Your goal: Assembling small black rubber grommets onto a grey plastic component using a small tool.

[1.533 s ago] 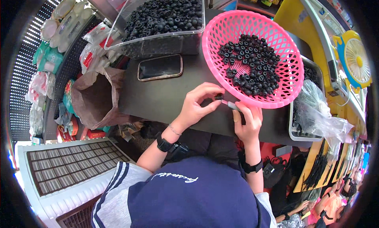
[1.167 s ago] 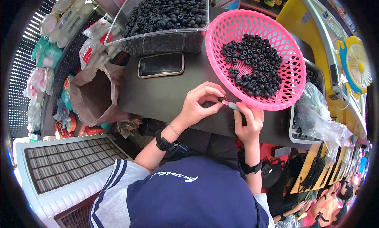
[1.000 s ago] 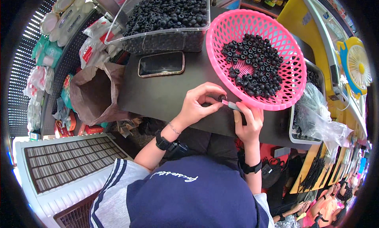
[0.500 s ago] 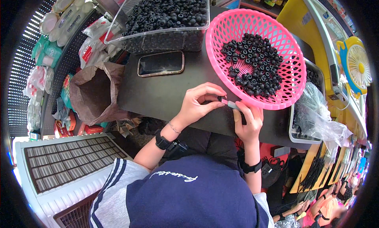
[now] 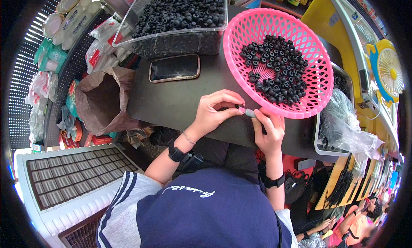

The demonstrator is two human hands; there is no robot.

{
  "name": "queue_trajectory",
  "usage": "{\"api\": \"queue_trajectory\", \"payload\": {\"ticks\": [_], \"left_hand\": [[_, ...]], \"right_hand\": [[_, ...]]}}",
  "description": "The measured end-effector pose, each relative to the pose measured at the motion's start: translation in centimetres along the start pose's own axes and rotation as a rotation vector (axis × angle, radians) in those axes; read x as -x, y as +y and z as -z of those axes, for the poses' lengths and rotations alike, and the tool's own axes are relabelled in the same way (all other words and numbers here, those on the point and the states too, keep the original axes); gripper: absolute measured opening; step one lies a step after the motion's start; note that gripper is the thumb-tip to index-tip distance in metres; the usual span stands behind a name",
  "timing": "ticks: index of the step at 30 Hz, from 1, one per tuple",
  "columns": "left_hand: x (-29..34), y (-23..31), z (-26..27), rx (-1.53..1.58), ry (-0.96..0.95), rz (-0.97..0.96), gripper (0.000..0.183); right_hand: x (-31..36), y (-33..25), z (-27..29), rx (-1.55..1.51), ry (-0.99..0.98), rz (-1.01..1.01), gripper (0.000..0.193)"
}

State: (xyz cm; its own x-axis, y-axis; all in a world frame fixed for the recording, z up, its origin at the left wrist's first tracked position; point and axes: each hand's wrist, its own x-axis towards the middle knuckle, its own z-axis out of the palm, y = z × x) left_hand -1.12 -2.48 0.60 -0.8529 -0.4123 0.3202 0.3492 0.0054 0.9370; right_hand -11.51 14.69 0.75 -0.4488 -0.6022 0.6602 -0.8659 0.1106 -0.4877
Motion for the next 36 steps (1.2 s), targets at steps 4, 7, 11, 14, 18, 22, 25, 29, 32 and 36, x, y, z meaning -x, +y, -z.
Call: {"api": "queue_trajectory", "payload": {"ticks": [4,7,11,14,18,22,25,29,32,36], "left_hand": [[0.02,0.05,-0.01,-0.029,0.006,0.008,0.02],[-0.02,0.24,-0.07,-0.039,0.011,0.004,0.02],[0.07,0.17,-0.05,-0.033,0.016,0.007,0.02],[0.09,0.3,-0.09,-0.02,0.016,0.018,0.02],[0.11,0.37,-0.11,-0.006,0.019,0.032,0.02],[0.2,0.27,-0.04,-0.027,0.016,0.024,0.019],[0.16,0.46,-0.11,-0.044,0.012,0.011,0.018],[0.07,0.41,-0.08,-0.012,-0.001,0.049,0.023],[0.2,0.45,-0.1,0.03,0.002,0.119,0.03],[0.06,0.58,-0.19,0.042,-0.015,0.145,0.036]], "right_hand": [[-0.25,-0.35,0.16,0.0,-0.008,-0.002,0.024],[0.0,-0.04,0.01,0.006,-0.004,0.002,0.032],[0.01,0.0,0.01,0.01,-0.007,0.002,0.032],[-0.03,0.03,-0.03,0.006,-0.001,0.005,0.031],[-0.05,0.0,-0.05,0.006,0.002,0.0,0.03],[-0.15,-0.05,-0.09,0.005,0.006,0.004,0.029],[-0.22,-0.1,-0.04,0.013,0.007,0.007,0.029],[-0.23,-0.19,0.1,0.019,0.018,0.007,0.028],[0.01,-0.23,0.2,0.023,0.018,0.001,0.026],[0.07,-0.15,0.41,0.021,0.023,-0.002,0.023]]}}
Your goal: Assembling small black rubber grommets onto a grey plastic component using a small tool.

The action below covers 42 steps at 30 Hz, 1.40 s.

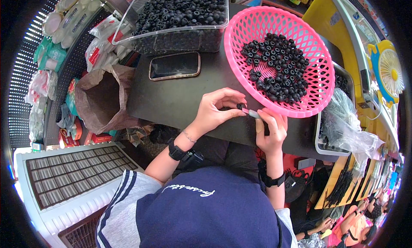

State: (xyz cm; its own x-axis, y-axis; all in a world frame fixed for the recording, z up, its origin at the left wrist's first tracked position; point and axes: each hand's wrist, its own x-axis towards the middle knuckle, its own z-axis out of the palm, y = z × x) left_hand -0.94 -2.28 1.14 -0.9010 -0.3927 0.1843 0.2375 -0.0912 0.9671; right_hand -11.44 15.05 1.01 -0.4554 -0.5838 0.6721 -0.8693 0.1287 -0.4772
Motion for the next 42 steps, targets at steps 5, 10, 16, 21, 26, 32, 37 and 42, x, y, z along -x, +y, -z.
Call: {"api": "queue_trajectory", "payload": {"ticks": [5,10,16,21,26,32,37,42], "left_hand": [[0.13,-0.16,0.08,-0.009,0.005,-0.045,0.034],[-0.17,0.01,-0.01,-0.11,-0.01,-0.079,0.02],[-0.26,-0.43,0.15,-0.049,-0.028,-0.114,0.01],[-0.03,-0.17,-0.32,0.183,0.016,-0.002,0.011],[-0.16,-0.36,-0.1,0.061,-0.026,-0.053,0.011],[-0.09,-0.48,-0.14,0.064,-0.001,-0.067,0.014],[-0.12,-0.26,-0.09,0.032,0.042,-0.076,0.017],[-0.16,-0.2,-0.08,0.03,0.067,-0.077,0.016]], "right_hand": [[0.07,0.13,0.01,-0.017,0.006,-0.012,0.02],[0.22,0.5,-0.09,-0.007,0.036,-0.024,0.016],[0.07,0.34,-0.09,0.006,0.025,-0.033,0.017],[0.01,0.37,-0.17,0.0,0.032,-0.032,0.019],[0.05,0.5,-0.25,-0.001,0.037,-0.029,0.02],[0.06,0.53,-0.25,0.003,0.026,-0.028,0.021],[0.03,0.59,-0.34,-0.006,0.027,-0.029,0.022],[0.06,0.53,-0.26,-0.001,0.012,-0.035,0.022]]}}
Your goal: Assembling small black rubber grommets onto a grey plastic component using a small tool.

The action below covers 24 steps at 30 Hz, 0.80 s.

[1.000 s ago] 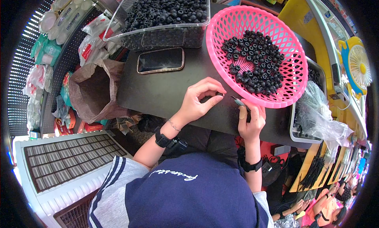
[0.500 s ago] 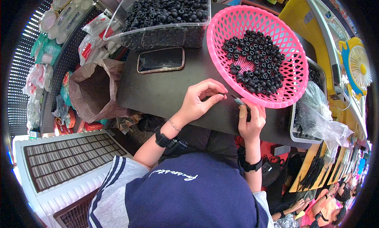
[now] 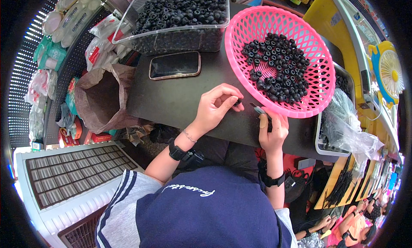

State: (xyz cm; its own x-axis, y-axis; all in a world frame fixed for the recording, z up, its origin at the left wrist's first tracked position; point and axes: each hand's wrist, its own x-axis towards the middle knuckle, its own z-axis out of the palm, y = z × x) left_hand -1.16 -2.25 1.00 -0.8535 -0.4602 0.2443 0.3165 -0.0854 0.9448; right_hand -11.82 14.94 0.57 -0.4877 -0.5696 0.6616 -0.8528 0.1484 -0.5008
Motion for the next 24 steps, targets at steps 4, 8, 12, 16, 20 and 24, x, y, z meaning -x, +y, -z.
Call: {"api": "queue_trajectory", "payload": {"ticks": [4,8,12,16,20,24], "left_hand": [[-0.11,-0.05,-0.16,-0.011,0.026,-0.031,0.014],[0.05,-0.05,-0.15,0.051,0.063,0.012,0.011],[0.0,-0.21,-0.07,0.086,0.098,0.006,0.009],[-0.09,-0.53,0.03,0.045,0.091,-0.028,0.011],[-0.3,-0.26,-0.14,-0.032,0.105,-0.089,0.012],[-0.04,-0.33,-0.15,0.043,0.147,-0.03,0.012]], "right_hand": [[0.06,-0.26,0.15,0.007,-0.02,-0.05,0.014],[0.14,-0.19,0.15,0.007,-0.033,-0.057,0.014],[0.16,-0.17,0.15,0.008,-0.036,-0.061,0.014],[0.02,-0.26,0.16,0.005,-0.031,-0.058,0.013],[0.06,-0.24,0.17,-0.003,-0.038,-0.064,0.013],[0.09,-0.21,0.09,-0.009,-0.038,-0.062,0.013]]}}
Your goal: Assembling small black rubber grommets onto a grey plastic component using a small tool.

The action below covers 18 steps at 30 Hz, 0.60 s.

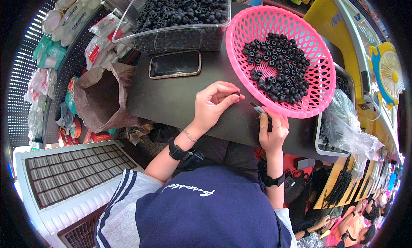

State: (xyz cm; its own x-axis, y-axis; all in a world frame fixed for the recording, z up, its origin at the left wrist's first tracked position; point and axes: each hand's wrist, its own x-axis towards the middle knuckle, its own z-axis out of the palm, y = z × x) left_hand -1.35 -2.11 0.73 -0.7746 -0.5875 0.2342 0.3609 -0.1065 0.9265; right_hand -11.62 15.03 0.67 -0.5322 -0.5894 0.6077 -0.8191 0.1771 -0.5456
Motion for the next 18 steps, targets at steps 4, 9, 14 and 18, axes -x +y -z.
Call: {"api": "queue_trajectory", "payload": {"ticks": [4,9,14,18], "left_hand": [[0.05,0.11,0.03,-0.003,0.008,0.021,0.012],[-0.26,0.0,0.13,-0.155,-0.03,-0.065,0.015],[-0.32,0.21,0.36,-0.366,-0.012,-0.146,0.017],[-0.47,0.65,0.01,-0.185,0.041,-0.174,0.022]], "right_hand": [[-0.08,-0.01,-0.01,0.012,0.012,0.015,0.013],[-0.18,0.23,-0.17,-0.005,0.024,0.047,0.018],[-0.13,0.36,-0.27,-0.02,0.038,0.067,0.02],[-0.07,0.17,0.15,-0.039,0.017,0.031,0.016]]}}
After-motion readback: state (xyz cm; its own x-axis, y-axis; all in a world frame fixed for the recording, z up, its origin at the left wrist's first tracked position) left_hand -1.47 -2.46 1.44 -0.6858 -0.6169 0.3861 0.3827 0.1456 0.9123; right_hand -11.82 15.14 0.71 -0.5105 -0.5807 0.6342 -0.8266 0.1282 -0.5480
